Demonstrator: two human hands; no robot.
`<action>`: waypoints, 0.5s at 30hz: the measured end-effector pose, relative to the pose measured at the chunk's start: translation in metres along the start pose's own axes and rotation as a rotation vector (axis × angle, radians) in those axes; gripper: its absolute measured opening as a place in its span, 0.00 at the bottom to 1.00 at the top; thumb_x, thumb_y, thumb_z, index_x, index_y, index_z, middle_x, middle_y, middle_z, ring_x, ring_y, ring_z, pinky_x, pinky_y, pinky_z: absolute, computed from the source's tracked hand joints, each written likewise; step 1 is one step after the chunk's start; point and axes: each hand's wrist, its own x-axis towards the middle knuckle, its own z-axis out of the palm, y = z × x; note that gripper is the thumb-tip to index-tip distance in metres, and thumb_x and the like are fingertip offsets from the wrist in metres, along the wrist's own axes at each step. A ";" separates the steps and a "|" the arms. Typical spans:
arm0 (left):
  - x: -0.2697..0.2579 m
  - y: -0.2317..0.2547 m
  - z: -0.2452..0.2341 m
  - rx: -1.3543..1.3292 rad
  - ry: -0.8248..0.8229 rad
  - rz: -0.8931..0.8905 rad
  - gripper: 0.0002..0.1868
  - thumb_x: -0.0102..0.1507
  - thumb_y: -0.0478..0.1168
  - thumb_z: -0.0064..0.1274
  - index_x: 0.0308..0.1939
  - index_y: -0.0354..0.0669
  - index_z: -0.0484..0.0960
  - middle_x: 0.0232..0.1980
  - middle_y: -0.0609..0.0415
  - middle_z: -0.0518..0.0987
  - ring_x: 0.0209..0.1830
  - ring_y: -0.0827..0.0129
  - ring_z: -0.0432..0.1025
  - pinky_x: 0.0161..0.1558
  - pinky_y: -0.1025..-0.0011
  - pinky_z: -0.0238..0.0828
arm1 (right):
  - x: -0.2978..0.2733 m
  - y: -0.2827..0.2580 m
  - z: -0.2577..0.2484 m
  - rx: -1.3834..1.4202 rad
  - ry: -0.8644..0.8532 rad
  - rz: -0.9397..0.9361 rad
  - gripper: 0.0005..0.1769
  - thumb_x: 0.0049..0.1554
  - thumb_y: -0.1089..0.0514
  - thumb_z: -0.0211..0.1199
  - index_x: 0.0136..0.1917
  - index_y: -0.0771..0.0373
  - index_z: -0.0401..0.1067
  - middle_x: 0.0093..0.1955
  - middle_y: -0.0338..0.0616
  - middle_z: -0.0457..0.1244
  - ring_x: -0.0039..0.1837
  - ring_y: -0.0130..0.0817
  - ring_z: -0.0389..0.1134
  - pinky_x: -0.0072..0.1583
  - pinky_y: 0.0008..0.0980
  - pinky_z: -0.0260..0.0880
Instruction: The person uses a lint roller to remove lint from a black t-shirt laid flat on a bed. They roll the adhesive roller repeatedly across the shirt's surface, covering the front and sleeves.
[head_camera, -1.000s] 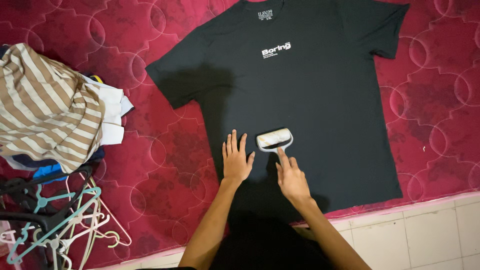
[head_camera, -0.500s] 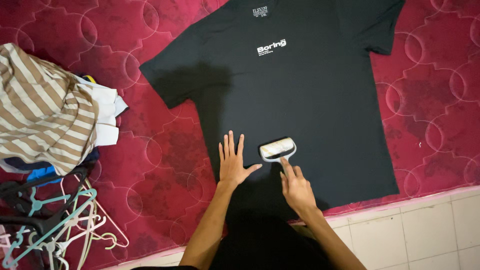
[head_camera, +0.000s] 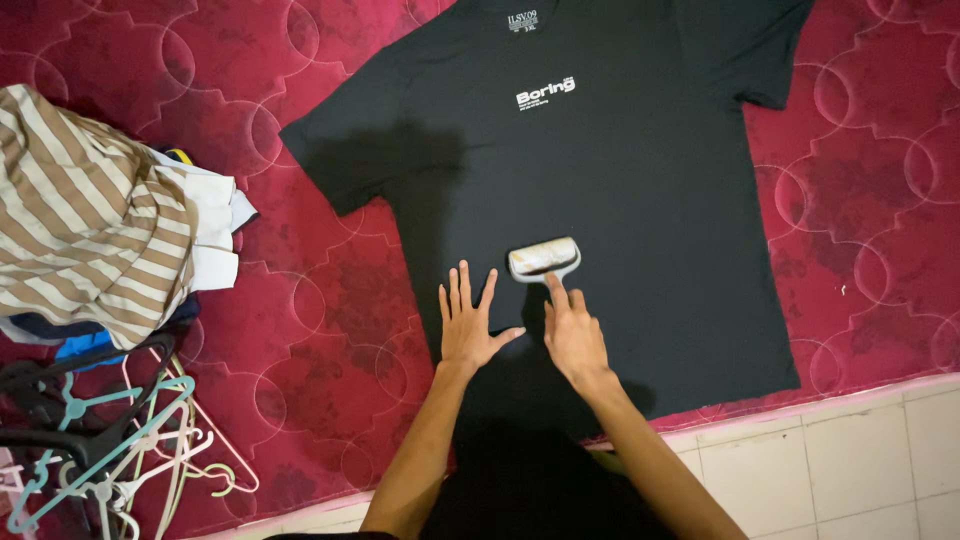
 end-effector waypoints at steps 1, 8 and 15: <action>-0.001 0.000 0.001 0.000 -0.008 -0.003 0.63 0.52 0.71 0.63 0.81 0.54 0.47 0.82 0.32 0.35 0.83 0.39 0.32 0.76 0.40 0.30 | 0.004 -0.002 0.000 -0.002 -0.014 0.014 0.29 0.64 0.56 0.53 0.77 0.55 0.57 0.56 0.62 0.63 0.44 0.68 0.71 0.45 0.57 0.76; -0.001 -0.002 0.001 -0.015 -0.010 0.003 0.62 0.52 0.71 0.62 0.81 0.54 0.48 0.82 0.31 0.35 0.83 0.39 0.31 0.76 0.40 0.29 | 0.039 -0.012 0.004 -0.035 -0.014 0.010 0.29 0.65 0.55 0.52 0.78 0.54 0.55 0.58 0.63 0.62 0.46 0.68 0.71 0.48 0.58 0.76; 0.000 -0.002 0.001 -0.027 0.009 0.006 0.62 0.52 0.72 0.62 0.81 0.55 0.48 0.83 0.33 0.36 0.83 0.40 0.31 0.76 0.41 0.29 | 0.074 -0.019 0.011 -0.038 0.031 -0.010 0.28 0.65 0.55 0.52 0.78 0.52 0.56 0.60 0.64 0.61 0.48 0.70 0.71 0.50 0.61 0.74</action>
